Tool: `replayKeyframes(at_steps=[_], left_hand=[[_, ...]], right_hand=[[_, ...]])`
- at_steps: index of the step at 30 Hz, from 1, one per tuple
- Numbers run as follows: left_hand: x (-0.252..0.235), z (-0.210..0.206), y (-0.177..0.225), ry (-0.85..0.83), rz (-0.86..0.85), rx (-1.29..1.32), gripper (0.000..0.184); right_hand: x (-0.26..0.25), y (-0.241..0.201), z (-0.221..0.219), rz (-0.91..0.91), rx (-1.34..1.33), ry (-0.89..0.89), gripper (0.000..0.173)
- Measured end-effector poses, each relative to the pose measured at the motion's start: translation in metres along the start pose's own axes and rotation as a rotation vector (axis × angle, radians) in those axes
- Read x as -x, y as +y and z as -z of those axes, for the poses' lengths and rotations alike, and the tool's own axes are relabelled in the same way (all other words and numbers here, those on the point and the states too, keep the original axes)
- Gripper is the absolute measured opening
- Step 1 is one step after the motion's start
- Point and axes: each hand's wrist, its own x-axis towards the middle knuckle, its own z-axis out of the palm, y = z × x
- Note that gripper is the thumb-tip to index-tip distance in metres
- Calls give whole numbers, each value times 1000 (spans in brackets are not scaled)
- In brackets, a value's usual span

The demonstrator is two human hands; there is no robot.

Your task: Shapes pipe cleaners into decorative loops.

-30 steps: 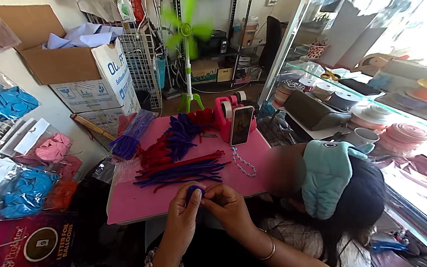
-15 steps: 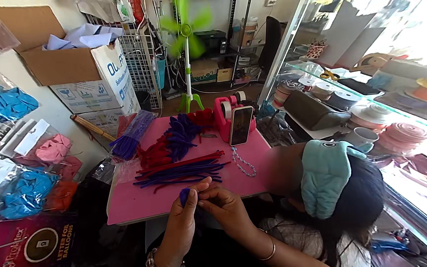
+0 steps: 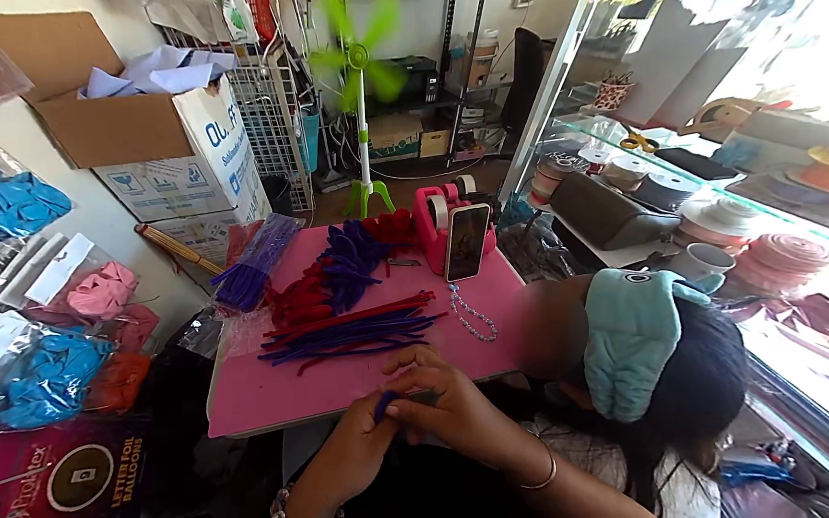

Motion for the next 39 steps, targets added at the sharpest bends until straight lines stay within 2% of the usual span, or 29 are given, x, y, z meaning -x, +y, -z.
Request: replayKeyframes(at_steps=[4, 8, 12, 14, 16, 19, 22, 25, 29, 32, 33, 35, 36, 37, 39], left_hand=[[0, 6, 0, -204, 83, 12, 24], [-1, 8, -3, -302, 176, 164, 29], [-1, 3, -10, -289, 217, 439, 30], [-1, 1, -16, -269, 220, 596, 29], [-1, 2, -20, -260, 207, 709, 29], [-1, 4, -19, -250, 181, 800, 28], [-1, 3, -16, -245, 164, 769, 25], [1, 1, -15, -274, 119, 665, 22], [3, 4, -15, -367, 48, 565, 17], [5, 11, -12, -326, 18, 282, 10], [6, 18, -11, -295, 15, 171, 20], [9, 33, -10, -201, 8, 34, 56], [9, 37, -9, -117, -2, 10, 67], [8, 41, -8, -52, -19, 35, 76], [2, 40, -1, 7, -46, 134, 81]], right_hand=[[0, 3, 7, 0, -55, -53, 20], [-7, 6, 19, -58, -210, -28, 20], [-10, 3, 20, -155, -326, 59, 17], [-11, 0, 19, -206, -451, 136, 26], [-9, 3, 18, -189, -506, 167, 35], [3, 9, 10, -58, -458, 63, 47], [14, 13, -4, 102, -399, -122, 55], [17, 10, -15, 169, -372, -211, 50], [20, 14, -28, 208, -386, -93, 39], [21, 16, -29, 192, -417, -23, 37], [20, 16, -26, 188, -411, 4, 36], [18, 15, -20, 180, -386, 57, 34], [18, 14, -17, 171, -378, 68, 34], [17, 14, -16, 164, -377, 61, 34], [16, 15, -18, 158, -392, 10, 33]])
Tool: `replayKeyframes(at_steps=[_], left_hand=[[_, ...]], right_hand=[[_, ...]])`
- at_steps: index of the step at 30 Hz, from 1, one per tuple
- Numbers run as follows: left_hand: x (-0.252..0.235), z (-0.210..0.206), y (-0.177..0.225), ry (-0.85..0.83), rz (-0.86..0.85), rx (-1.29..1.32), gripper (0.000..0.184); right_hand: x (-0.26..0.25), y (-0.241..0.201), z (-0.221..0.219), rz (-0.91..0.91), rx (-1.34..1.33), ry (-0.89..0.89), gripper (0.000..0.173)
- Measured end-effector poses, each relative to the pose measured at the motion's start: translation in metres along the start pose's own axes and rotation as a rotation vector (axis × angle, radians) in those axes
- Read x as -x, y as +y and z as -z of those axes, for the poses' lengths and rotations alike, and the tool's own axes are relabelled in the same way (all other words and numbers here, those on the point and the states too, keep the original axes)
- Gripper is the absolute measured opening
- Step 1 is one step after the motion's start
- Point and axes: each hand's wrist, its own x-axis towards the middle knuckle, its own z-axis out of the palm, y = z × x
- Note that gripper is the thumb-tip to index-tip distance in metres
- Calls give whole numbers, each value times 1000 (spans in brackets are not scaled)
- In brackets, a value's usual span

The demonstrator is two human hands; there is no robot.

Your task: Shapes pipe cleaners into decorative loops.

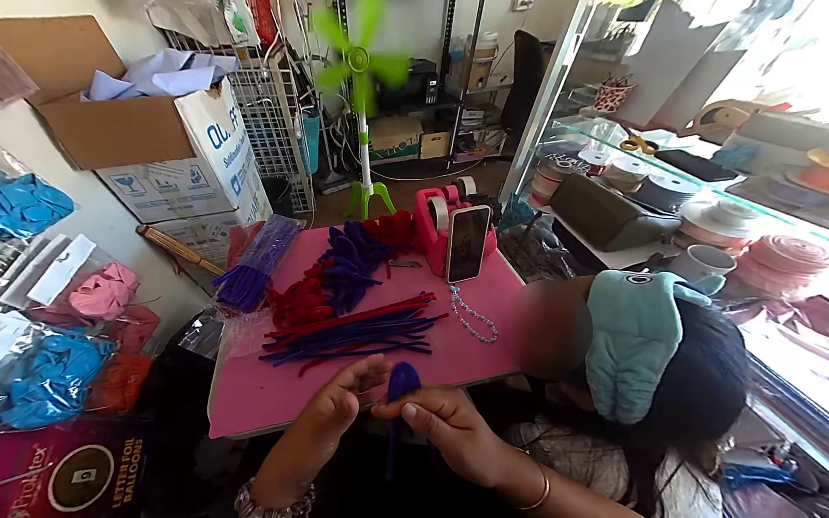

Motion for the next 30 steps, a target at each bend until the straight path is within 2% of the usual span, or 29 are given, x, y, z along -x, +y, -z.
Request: replayKeyframes(at_steps=[3, 6, 8, 16, 19, 30], left_hand=[[-12, -12, 4, -102, 8, 159, 70], [-16, -18, 7, -225, 42, 236, 48], [-15, -19, 9, -225, 50, 227, 47], [-8, -33, 10, 69, -28, 46, 46], [-7, -35, 11, 155, -37, 93, 48], [-11, -35, 12, 298, 3, 364, 49]], right_hand=[[0, 4, -9, 3, -27, -87, 33], [1, 4, -13, -17, -75, -113, 31], [2, 2, -12, -36, -95, -121, 30], [4, 8, -14, -28, -39, -123, 31], [5, 9, -14, -14, -3, -135, 32], [5, 12, -14, -18, 60, -123, 32]])
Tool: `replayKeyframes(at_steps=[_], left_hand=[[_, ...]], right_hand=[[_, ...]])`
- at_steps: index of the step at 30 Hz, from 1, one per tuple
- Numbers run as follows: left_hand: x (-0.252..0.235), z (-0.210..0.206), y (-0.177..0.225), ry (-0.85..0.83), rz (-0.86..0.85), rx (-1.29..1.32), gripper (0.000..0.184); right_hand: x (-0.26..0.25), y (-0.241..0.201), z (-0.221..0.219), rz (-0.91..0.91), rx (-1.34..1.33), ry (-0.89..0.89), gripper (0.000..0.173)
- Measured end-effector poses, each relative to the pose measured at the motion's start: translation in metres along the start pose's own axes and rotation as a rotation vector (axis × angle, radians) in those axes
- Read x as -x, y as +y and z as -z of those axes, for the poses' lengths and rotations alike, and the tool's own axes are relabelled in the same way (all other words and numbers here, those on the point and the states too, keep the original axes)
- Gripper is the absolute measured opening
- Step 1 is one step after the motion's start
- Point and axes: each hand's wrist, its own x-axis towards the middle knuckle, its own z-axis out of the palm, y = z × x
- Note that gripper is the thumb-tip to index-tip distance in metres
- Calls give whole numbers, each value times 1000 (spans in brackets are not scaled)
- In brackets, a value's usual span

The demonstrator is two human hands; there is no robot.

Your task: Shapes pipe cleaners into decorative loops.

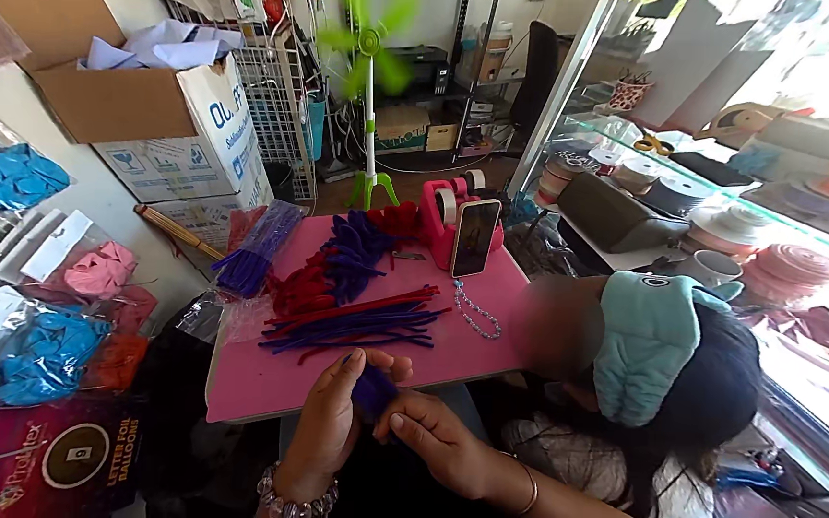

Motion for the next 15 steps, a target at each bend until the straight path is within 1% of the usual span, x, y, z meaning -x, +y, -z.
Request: replayKeyframes(at_steps=[7, 9, 11, 13, 15], left_hand=[[2, -1, 0, 30, 18, 54, 50], [2, -1, -1, 28, -7, 49, 47], [-2, 4, 2, 10, -91, -36, 41], [-5, 11, 14, 41, -186, -233, 46], [-6, 12, 28, 93, -219, -381, 50]], right_hand=[[-2, -2, 1, -5, 44, -22, 32], [-3, -4, 4, -23, 59, -25, 32], [-5, -7, 9, -27, 77, -20, 32], [-7, -13, 15, -18, 96, -15, 33], [-8, -18, 20, -2, 113, -11, 33]])
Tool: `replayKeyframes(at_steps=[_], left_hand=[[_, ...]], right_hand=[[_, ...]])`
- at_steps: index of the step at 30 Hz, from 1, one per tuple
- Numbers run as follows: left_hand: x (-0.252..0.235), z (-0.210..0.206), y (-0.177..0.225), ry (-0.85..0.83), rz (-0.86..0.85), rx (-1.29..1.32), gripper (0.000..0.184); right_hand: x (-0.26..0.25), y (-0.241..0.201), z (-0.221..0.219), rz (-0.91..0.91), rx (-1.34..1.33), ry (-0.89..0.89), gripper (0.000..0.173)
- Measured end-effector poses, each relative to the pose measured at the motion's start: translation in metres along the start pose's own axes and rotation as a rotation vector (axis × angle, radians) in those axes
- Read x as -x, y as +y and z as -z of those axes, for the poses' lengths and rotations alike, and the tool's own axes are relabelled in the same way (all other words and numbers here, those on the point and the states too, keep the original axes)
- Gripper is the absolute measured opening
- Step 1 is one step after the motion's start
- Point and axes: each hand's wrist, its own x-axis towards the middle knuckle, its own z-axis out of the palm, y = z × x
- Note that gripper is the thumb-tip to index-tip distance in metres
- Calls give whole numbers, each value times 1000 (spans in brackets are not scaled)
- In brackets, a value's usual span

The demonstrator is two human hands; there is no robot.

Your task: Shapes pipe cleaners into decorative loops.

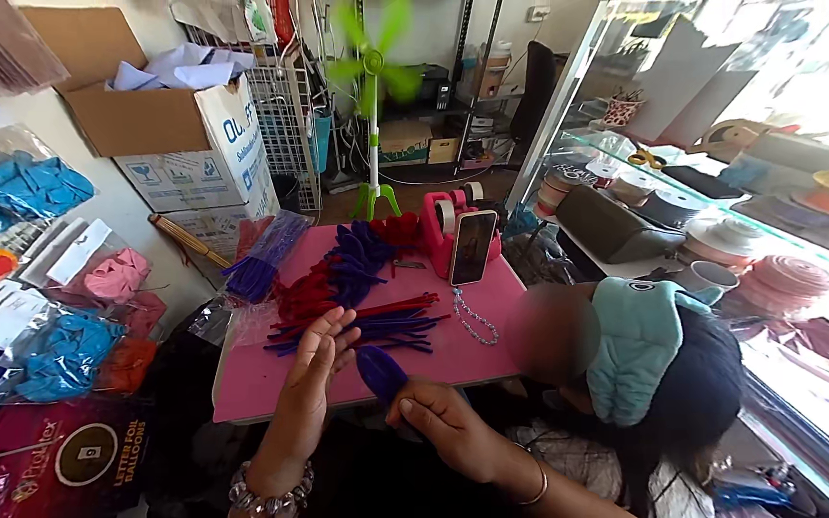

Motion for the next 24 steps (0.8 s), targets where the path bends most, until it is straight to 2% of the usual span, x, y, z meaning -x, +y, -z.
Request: replayKeyframes(at_steps=[3, 9, 14, 17, 19, 20, 22, 24], left_hand=[[4, -5, 4, -86, 5, 23, 53], [22, -30, -12, -248, 60, 448, 61], [20, -32, -21, -353, 75, 703, 47], [17, -33, -24, -366, 95, 744, 43], [15, -31, -20, -326, 68, 618, 52], [12, -28, -17, -291, 11, 458, 60], [4, -18, -9, -226, -182, -53, 78], [-2, -8, 4, -185, -350, -627, 84]], right_hand=[[-3, -5, 1, 29, 0, 15, 34], [-2, -5, -8, 74, -87, 17, 33], [2, -7, -10, 72, -146, 20, 33], [2, -5, -10, 70, -151, 27, 33], [1, -4, -7, 65, -128, 23, 33], [1, -5, -4, 67, -96, 21, 33], [0, -9, 3, 60, -17, -15, 33], [-1, -14, 11, 46, 59, -113, 31]])
